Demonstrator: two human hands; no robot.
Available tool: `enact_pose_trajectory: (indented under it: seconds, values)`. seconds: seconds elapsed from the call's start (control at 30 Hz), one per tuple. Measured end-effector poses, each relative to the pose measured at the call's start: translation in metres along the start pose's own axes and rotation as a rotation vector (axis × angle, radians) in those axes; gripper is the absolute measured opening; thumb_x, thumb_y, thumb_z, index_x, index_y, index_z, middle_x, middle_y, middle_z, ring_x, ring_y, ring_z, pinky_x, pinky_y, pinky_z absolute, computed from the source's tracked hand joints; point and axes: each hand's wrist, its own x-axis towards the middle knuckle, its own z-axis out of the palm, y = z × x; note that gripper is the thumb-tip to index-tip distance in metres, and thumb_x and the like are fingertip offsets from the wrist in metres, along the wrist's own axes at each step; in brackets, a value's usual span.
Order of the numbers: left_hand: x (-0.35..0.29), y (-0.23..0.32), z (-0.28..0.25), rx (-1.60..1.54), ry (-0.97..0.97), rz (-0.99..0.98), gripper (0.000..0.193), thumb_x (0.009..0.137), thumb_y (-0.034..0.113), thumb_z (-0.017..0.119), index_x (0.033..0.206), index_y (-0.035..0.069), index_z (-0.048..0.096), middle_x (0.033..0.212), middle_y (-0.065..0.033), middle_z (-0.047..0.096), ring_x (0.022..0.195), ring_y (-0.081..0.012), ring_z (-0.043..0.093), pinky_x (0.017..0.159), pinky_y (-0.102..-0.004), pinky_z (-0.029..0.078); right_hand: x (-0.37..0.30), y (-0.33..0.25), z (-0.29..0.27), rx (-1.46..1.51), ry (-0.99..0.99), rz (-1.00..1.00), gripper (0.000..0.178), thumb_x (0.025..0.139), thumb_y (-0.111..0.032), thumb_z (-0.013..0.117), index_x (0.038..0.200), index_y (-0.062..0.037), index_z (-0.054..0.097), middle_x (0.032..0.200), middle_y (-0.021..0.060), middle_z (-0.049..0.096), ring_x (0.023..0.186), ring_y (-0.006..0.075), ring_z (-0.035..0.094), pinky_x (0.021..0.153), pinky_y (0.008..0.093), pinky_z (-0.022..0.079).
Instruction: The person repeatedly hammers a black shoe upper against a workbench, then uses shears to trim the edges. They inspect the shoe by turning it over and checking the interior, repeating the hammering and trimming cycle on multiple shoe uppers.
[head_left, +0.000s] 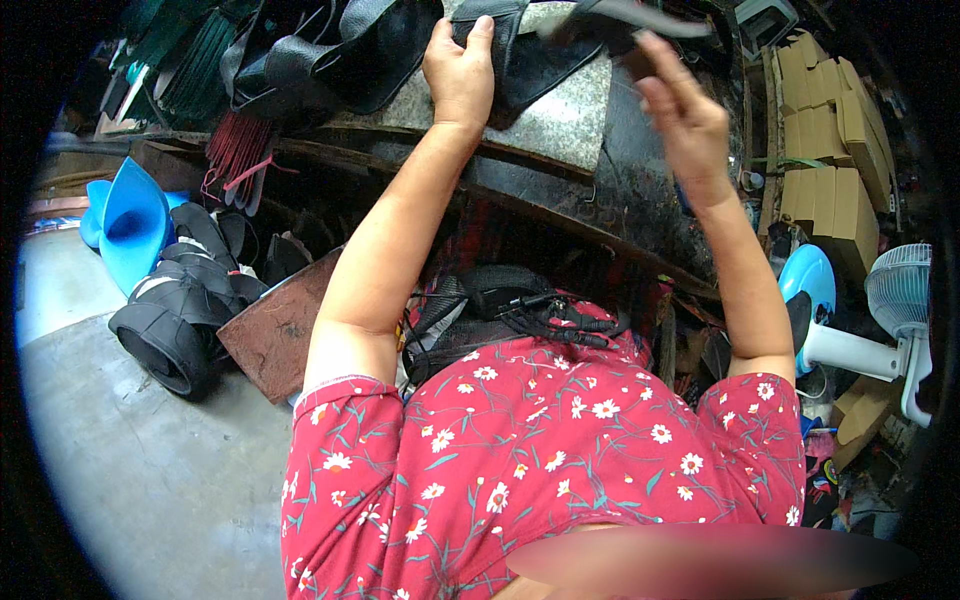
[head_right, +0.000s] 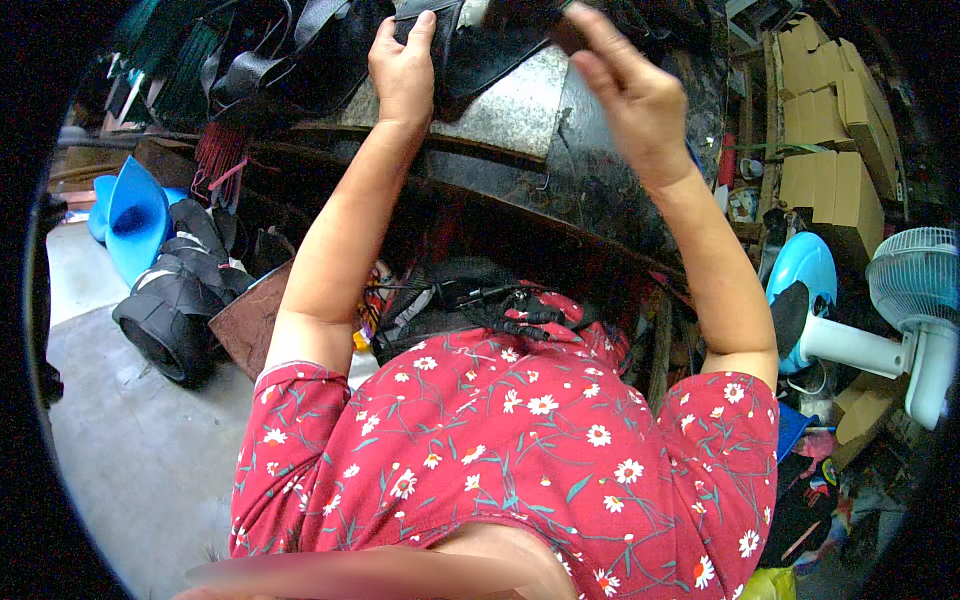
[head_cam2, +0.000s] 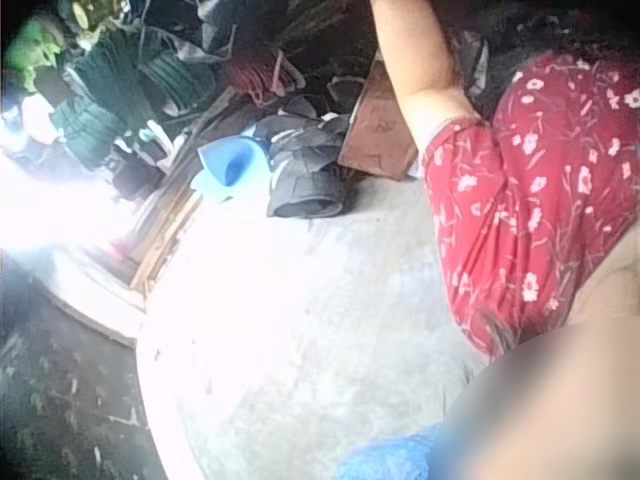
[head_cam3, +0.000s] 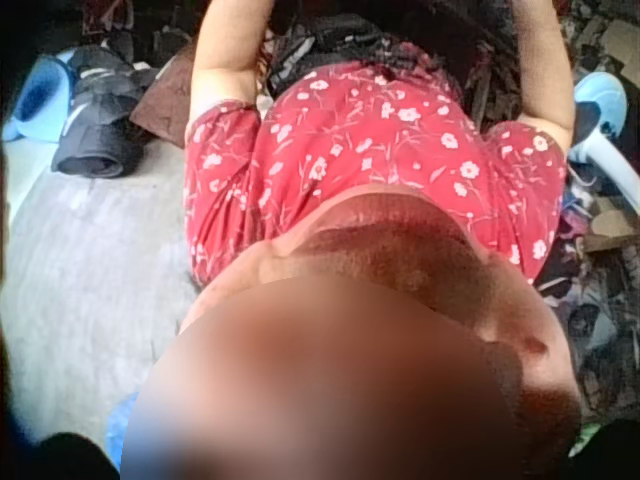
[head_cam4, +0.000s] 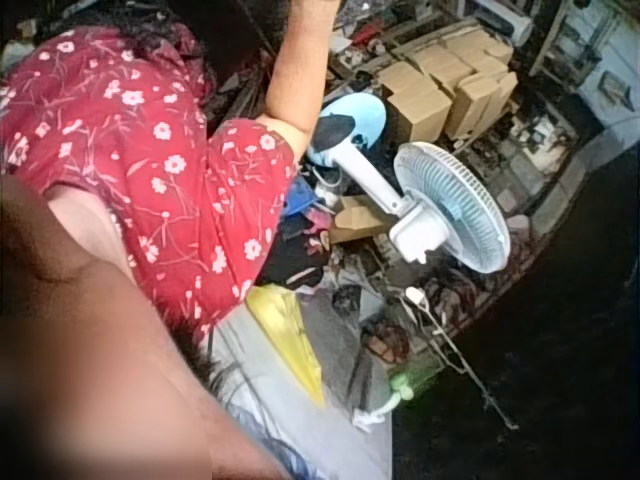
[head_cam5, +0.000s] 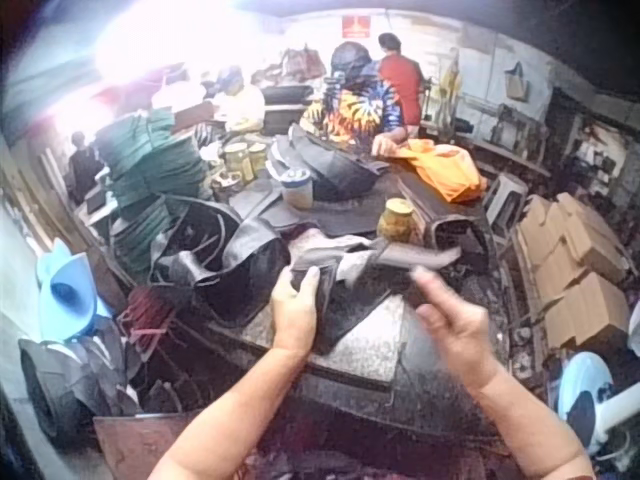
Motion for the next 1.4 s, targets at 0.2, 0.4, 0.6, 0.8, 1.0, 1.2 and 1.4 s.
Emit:
enact_pose_trajectory:
  seconds: [0.2,0.4,0.6,0.8,1.0,1.2,1.4]
  values:
    - [-0.006,0.037,-0.038,-0.253,-0.316,-0.061,0.021,0.085,0.007,0.068,0.104,-0.002,0.067,0.092,-0.0042,0.071,0.081,-0.0107,0.064,0.075,-0.0258,0.051,-0.019,0.012,0.019,-0.448,-0.212,-0.124,0.040,0.093,-0.035,0.064,0.133,-0.0295,0.061,0.113,0.0104,0.069,0.093,0.0313,0.069,0.073,0.0356,0.057]
    - [-0.008,0.039,-0.088,0.554,-0.407,-0.217,0.029,0.077,0.010,0.062,0.104,-0.002,0.065,0.077,-0.0096,0.068,0.070,-0.0199,0.067,0.067,-0.0325,0.055,0.007,-0.003,-0.013,-0.172,-0.093,-0.078,0.035,0.093,-0.037,0.066,0.127,-0.0283,0.066,0.112,0.0055,0.072,0.092,0.0228,0.072,0.074,0.0319,0.056]
    - [-0.019,0.032,-0.074,0.300,-0.321,-0.296,0.028,0.077,0.010,0.062,0.101,-0.004,0.063,0.074,-0.0124,0.068,0.061,-0.0195,0.068,0.057,-0.0328,0.057,-0.006,-0.023,0.006,-0.464,-0.307,0.007,0.037,0.093,-0.040,0.064,0.129,-0.0323,0.064,0.099,0.0096,0.073,0.080,0.0298,0.070,0.068,0.0362,0.056]
    - [-0.007,0.016,-0.048,0.366,-0.321,-0.079,0.027,0.076,0.010,0.061,0.099,-0.004,0.065,0.075,-0.0151,0.071,0.068,-0.0205,0.072,0.064,-0.0332,0.056,0.001,-0.007,-0.013,-0.044,-0.145,0.009,0.036,0.097,-0.021,0.064,0.132,-0.0140,0.063,0.123,-0.0036,0.068,0.080,0.0024,0.061,0.068,0.0209,0.050]
    - [-0.002,0.045,-0.055,0.040,-0.523,-0.311,0.032,0.077,0.008,0.060,0.107,0.000,0.065,0.083,-0.0015,0.066,0.069,-0.0122,0.060,0.066,-0.0259,0.048,-0.023,0.005,0.008,-0.485,-0.217,-0.238,0.043,0.091,-0.034,0.066,0.133,-0.0293,0.060,0.093,0.0068,0.072,0.072,0.0273,0.069,0.060,0.0362,0.055]
    - [-0.017,0.086,-0.080,-0.011,-0.716,-0.304,0.059,0.077,0.039,0.080,0.118,-0.001,0.065,0.095,-0.0064,0.065,0.092,-0.0180,0.063,0.086,-0.0300,0.048,-0.026,0.019,0.007,-0.490,-0.212,-0.156,0.040,0.092,-0.042,0.062,0.131,-0.0330,0.060,0.100,0.0074,0.072,0.081,0.0278,0.070,0.065,0.0366,0.056]
    - [-0.015,0.043,-0.084,0.484,-0.436,-0.332,0.058,0.073,0.033,0.083,0.111,-0.007,0.067,0.097,-0.0182,0.063,0.082,-0.0259,0.066,0.076,-0.0365,0.054,-0.002,-0.002,-0.023,-0.198,-0.129,-0.119,0.034,0.093,-0.032,0.065,0.126,-0.0254,0.067,0.114,0.0046,0.071,0.098,0.0205,0.071,0.080,0.0297,0.056]
